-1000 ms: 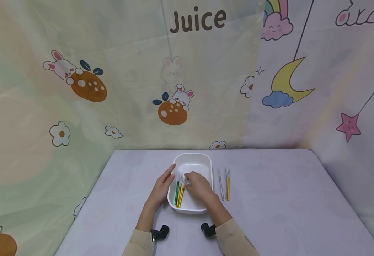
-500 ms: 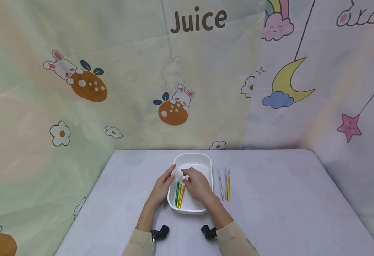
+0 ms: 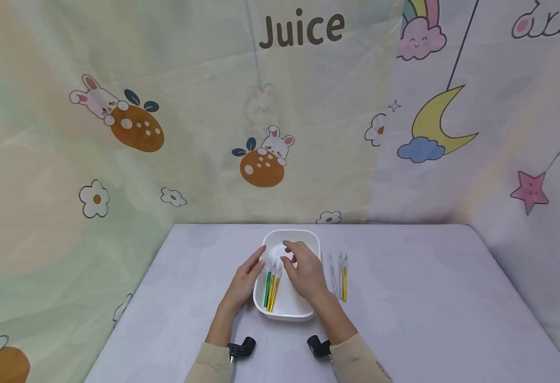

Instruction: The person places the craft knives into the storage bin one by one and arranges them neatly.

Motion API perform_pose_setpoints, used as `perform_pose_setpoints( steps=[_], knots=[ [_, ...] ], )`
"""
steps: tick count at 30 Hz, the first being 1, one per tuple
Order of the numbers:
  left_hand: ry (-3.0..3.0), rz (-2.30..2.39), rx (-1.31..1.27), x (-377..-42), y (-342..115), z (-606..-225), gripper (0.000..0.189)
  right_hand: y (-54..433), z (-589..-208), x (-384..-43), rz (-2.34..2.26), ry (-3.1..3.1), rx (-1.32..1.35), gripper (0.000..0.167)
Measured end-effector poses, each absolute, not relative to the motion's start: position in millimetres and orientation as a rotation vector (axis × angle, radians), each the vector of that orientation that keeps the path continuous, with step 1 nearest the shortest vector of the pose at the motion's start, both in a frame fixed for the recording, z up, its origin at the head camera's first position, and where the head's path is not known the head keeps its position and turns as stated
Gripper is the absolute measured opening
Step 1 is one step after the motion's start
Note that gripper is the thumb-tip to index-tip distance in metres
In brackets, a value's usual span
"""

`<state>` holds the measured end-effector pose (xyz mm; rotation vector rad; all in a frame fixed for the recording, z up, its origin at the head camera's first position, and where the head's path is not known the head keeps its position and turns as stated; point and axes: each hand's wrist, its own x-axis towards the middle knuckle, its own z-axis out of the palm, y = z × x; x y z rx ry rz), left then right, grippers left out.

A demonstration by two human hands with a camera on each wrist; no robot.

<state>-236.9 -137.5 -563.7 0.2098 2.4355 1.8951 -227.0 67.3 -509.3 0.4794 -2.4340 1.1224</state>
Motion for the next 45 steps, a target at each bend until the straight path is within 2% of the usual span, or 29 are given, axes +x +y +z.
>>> perform_pose_setpoints(
  steps=[11, 45],
  knots=[
    [2.461, 1.877, 0.192, -237, -136, -562, 0.048, 100, -494, -230, 1.132, -2.315, 0.414, 0.042],
    [2.468, 1.862, 0.143, -236, -133, -565, 0.046, 158, -505, -240, 1.118, -2.488, 0.118, 0.051]
  ],
)
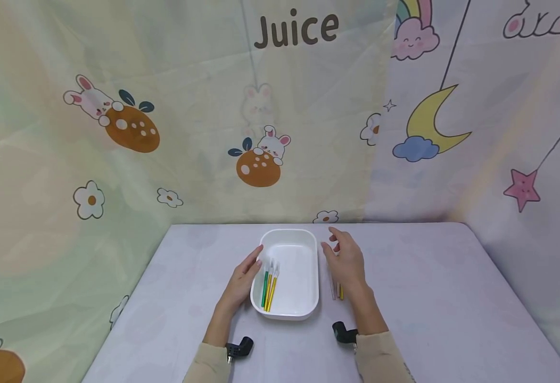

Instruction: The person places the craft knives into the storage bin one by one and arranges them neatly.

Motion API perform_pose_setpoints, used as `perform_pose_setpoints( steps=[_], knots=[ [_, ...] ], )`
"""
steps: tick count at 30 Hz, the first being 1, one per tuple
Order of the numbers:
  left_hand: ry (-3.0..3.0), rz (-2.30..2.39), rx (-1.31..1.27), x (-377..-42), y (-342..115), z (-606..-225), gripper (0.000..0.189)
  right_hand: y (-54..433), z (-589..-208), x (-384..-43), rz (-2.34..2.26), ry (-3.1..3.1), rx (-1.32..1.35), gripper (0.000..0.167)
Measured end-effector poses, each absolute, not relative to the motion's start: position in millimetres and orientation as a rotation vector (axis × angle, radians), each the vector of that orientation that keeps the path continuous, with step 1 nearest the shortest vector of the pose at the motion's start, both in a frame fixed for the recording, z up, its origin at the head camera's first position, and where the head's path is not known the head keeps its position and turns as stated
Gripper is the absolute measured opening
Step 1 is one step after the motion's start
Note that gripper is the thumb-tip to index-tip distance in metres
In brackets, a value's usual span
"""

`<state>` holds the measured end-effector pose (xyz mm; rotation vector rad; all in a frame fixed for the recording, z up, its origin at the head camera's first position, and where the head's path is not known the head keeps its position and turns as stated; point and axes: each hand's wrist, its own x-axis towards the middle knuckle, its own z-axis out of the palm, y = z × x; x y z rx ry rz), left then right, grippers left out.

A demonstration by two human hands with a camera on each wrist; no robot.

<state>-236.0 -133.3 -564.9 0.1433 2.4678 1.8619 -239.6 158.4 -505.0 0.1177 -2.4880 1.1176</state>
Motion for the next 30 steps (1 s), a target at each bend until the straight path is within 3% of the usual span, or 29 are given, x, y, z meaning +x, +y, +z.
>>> perform_pose_setpoints(
  steps=[30],
  knots=[
    [2.446, 1.886, 0.154, -237, -134, -567, 0.044, 180, -515, -244, 1.161, -2.666, -0.006, 0.052]
  ],
)
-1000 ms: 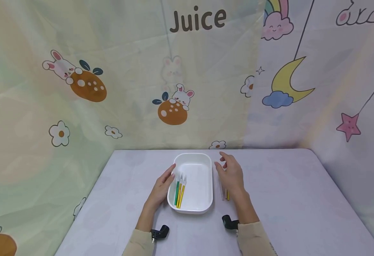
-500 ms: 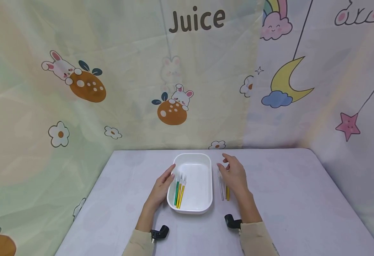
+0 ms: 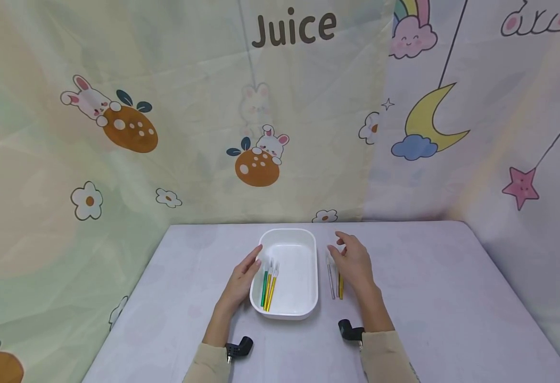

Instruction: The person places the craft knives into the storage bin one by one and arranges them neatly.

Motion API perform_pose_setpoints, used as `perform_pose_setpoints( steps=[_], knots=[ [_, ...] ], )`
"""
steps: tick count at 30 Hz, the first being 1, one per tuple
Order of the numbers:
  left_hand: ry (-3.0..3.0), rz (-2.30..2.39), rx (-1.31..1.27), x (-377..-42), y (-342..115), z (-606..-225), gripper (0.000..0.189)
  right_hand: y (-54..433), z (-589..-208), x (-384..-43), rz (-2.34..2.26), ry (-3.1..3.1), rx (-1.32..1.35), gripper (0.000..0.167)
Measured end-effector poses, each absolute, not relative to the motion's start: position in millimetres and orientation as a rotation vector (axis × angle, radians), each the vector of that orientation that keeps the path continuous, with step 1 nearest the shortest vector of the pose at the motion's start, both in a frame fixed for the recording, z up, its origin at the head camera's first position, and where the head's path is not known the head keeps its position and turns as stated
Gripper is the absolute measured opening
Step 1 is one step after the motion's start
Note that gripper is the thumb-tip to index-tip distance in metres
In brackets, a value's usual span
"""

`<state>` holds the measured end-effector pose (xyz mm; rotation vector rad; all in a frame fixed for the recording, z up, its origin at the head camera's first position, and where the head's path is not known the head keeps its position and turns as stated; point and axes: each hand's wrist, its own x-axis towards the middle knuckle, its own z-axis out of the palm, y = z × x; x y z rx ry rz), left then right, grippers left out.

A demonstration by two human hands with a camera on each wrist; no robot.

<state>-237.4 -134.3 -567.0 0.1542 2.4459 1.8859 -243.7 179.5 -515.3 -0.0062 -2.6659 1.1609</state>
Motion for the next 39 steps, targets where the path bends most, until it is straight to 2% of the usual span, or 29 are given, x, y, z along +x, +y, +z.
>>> perform_pose_setpoints(
  steps=[27, 39],
  knots=[
    [2.434, 1.905, 0.164, -236, -134, -564, 0.044, 194, -526, -246, 1.166, -2.851, -0.211, 0.051],
    [2.410, 1.919, 0.171, -235, -134, -563, 0.046, 198, -531, -245, 1.153, -2.877, -0.172, 0.046]
  ],
)
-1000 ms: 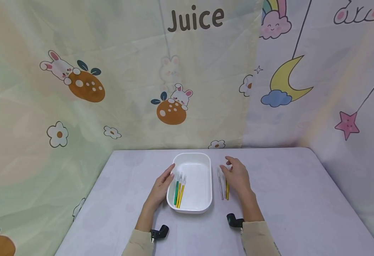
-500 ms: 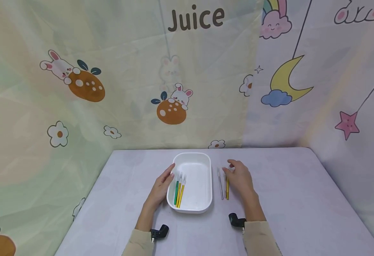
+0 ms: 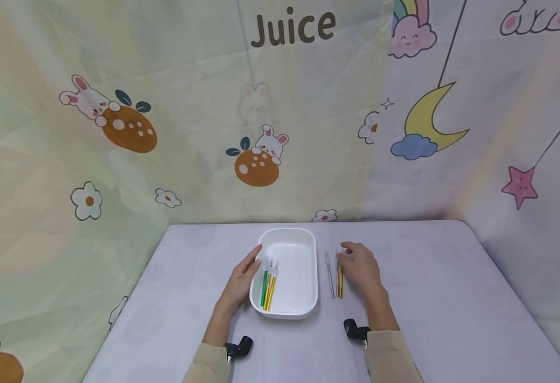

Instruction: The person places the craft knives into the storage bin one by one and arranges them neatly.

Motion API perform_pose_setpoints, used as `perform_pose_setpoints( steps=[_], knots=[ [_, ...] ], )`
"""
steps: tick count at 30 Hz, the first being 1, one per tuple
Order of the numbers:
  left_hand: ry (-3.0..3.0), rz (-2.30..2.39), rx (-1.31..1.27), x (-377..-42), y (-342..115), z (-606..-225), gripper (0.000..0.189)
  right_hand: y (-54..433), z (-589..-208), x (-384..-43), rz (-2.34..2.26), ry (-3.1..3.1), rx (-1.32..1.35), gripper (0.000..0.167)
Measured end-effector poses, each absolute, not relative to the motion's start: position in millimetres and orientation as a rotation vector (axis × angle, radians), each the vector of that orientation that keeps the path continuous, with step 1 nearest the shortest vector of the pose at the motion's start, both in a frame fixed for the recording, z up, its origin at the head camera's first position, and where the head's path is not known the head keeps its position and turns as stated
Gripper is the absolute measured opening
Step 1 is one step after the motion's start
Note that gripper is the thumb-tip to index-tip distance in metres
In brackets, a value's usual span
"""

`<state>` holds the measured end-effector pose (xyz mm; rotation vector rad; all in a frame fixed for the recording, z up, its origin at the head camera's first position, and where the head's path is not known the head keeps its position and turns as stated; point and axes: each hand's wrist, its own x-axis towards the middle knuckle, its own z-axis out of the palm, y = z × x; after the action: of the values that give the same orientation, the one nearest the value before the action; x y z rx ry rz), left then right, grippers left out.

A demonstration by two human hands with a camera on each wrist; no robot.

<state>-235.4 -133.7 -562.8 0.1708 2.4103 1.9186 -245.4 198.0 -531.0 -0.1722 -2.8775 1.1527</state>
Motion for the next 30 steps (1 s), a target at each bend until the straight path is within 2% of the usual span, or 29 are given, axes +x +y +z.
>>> perform_pose_setpoints(
  steps=[30],
  knots=[
    [2.384, 1.934, 0.170, -235.0, -132.7, -561.1, 0.047, 203.6, -537.1, -246.0, 1.068, -2.974, -0.006, 0.041]
  ],
)
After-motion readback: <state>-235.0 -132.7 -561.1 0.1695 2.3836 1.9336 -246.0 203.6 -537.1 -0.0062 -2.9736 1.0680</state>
